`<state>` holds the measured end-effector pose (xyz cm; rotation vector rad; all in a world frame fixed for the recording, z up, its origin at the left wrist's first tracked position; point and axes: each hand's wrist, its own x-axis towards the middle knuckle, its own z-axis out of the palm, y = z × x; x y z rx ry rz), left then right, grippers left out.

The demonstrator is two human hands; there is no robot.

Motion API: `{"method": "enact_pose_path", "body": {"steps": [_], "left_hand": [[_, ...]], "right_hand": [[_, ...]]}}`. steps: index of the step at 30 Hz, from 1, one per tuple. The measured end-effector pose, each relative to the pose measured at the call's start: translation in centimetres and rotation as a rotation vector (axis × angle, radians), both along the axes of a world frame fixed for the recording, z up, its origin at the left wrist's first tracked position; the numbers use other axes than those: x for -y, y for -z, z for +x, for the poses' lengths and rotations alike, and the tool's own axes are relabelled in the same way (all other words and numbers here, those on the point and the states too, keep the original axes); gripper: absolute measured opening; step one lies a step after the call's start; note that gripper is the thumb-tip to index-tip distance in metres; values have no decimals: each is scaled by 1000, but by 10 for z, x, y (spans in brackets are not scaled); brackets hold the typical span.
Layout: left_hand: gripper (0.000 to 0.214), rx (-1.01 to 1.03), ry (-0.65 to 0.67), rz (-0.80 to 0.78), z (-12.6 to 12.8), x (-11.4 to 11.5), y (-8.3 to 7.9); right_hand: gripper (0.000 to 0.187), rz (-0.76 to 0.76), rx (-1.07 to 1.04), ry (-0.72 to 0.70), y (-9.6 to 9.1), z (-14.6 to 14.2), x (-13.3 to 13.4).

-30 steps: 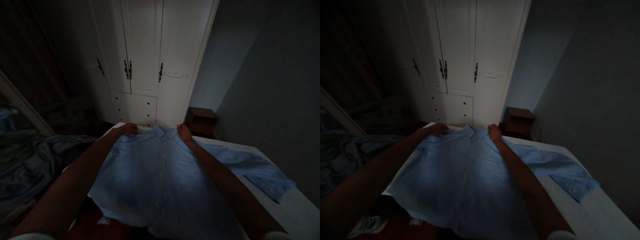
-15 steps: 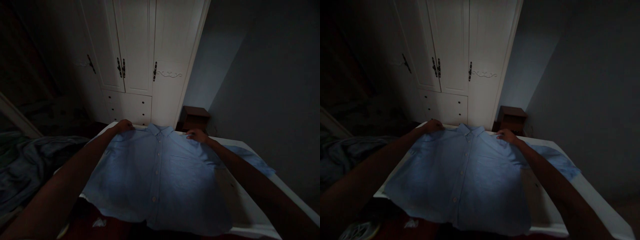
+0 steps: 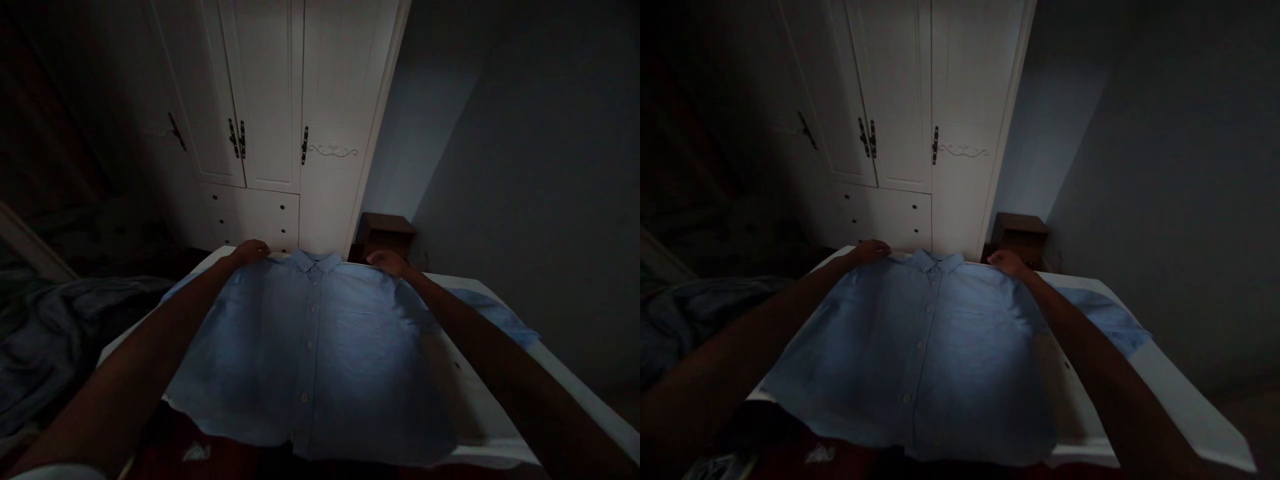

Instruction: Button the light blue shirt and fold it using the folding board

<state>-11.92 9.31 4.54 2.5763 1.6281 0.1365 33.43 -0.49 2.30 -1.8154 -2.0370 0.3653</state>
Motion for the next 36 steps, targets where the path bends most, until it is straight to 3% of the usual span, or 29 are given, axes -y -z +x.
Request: {"method": "enact_pose_path", "body": {"steps": [6, 12, 17, 22, 26, 29, 31, 34, 36], "left_hand": [[29, -88, 103, -41, 31, 4, 4], [29, -89, 18, 16, 34, 5, 1], [36, -64, -102, 77, 39, 8, 6], [37, -57, -163, 117, 47, 17, 24], [48, -50, -180, 160, 47, 20, 24], [57, -48, -151, 183, 43, 20, 15], [58, -51, -88, 164, 39, 18, 10], [52, -62, 20, 85, 34, 16, 7], [46, -65, 53, 44, 32, 13, 9]], "right_hand": [[14, -107, 49, -44, 8, -44, -27], [16, -233, 47, -70, 1, -41, -28], [18, -174, 71, 49, -5, -38, -26], [16, -108, 145, 188, 9, -49, -21], [27, -43, 197, 210, 12, -60, -13], [45, 34, 226, 159, 4, -77, -5], [52, 98, 241, 35, -2, -95, -1], [47, 190, 233, -205, -9, -130, 1], [41, 186, 202, -250, -10, -155, -2]]}}
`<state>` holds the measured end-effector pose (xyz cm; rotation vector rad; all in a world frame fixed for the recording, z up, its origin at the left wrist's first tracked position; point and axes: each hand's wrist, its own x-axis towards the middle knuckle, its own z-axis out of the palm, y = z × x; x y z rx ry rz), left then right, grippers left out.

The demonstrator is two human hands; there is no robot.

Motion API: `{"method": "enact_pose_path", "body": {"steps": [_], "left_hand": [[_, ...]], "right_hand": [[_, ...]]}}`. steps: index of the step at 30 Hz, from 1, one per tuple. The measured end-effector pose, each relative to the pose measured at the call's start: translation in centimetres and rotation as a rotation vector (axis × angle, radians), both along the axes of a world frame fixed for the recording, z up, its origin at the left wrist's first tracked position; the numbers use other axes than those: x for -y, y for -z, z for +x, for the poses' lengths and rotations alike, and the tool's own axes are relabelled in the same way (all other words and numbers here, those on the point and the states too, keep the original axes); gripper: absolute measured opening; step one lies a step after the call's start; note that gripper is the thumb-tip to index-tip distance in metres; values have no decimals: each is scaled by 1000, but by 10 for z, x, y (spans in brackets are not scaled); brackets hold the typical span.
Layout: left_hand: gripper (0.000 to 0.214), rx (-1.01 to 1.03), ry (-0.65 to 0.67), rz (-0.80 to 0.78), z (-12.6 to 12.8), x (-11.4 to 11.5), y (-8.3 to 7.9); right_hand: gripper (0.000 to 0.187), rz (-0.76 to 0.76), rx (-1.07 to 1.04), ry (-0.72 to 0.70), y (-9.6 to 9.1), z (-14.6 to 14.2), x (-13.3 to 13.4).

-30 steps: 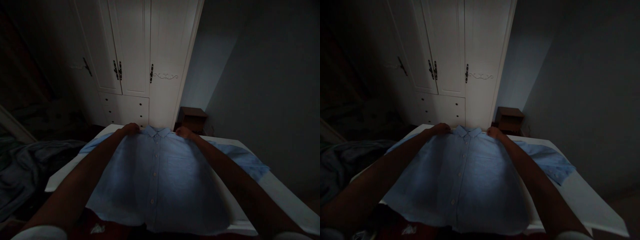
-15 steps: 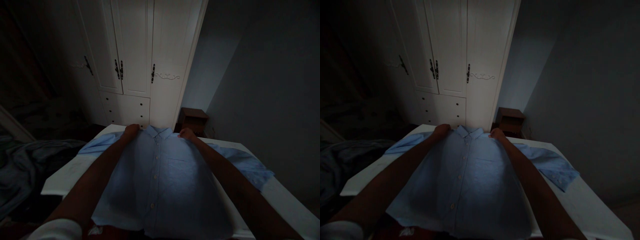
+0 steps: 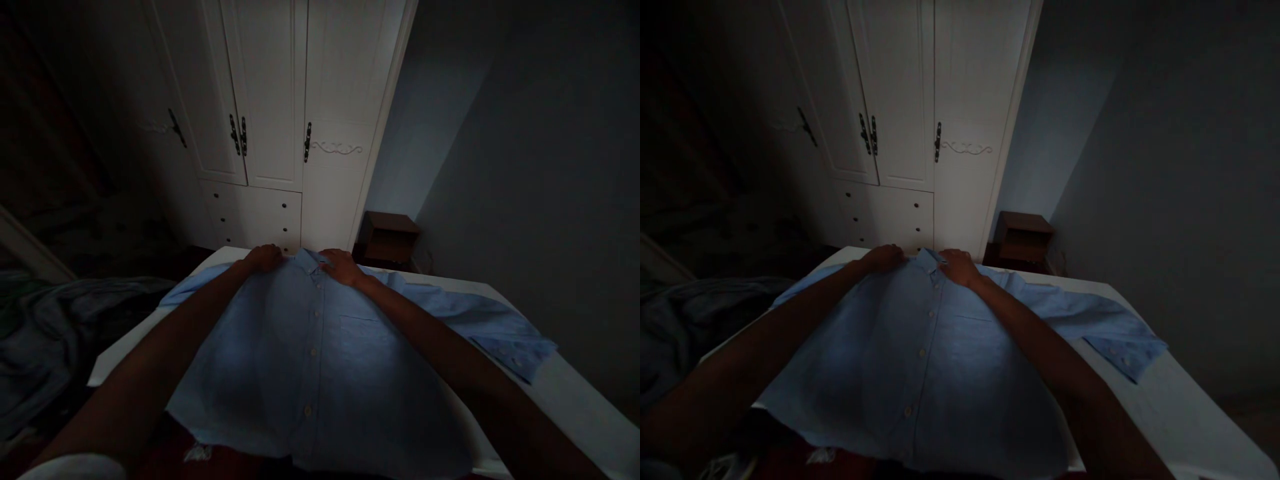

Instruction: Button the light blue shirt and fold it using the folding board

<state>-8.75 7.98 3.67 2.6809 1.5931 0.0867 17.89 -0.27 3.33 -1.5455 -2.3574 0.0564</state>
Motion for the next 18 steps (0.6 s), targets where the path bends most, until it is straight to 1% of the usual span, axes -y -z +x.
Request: {"method": "enact_pose_path", "body": {"steps": [1, 4, 5, 7, 9, 12, 16, 18], "left_hand": [[43, 2, 7, -14, -1, -1, 1], [38, 24, -5, -33, -5, -2, 3], [37, 34, -18, -32, -6, -1, 4], [38, 52, -55, -22, -9, 0, 4], [40, 68, -98, -12, -11, 1, 5], [44, 88, -166, -5, -12, 3, 9], [59, 91, -296, -11, -16, 4, 18], [68, 87, -332, -22, -24, 3, 19]], "right_hand": [[41, -28, -15, 22, 0, -12, -4], [47, -155, -52, 164, 0, -42, -21], [48, -191, -59, 203, 1, -49, -28], [42, -236, -64, 251, 1, -56, -44], [35, -250, -63, 283, 3, -58, -59], [34, -258, -62, 350, 7, -55, -73], [36, -256, -73, 379, 17, -52, -76], [37, -250, -79, 373, 21, -51, -73]]}}
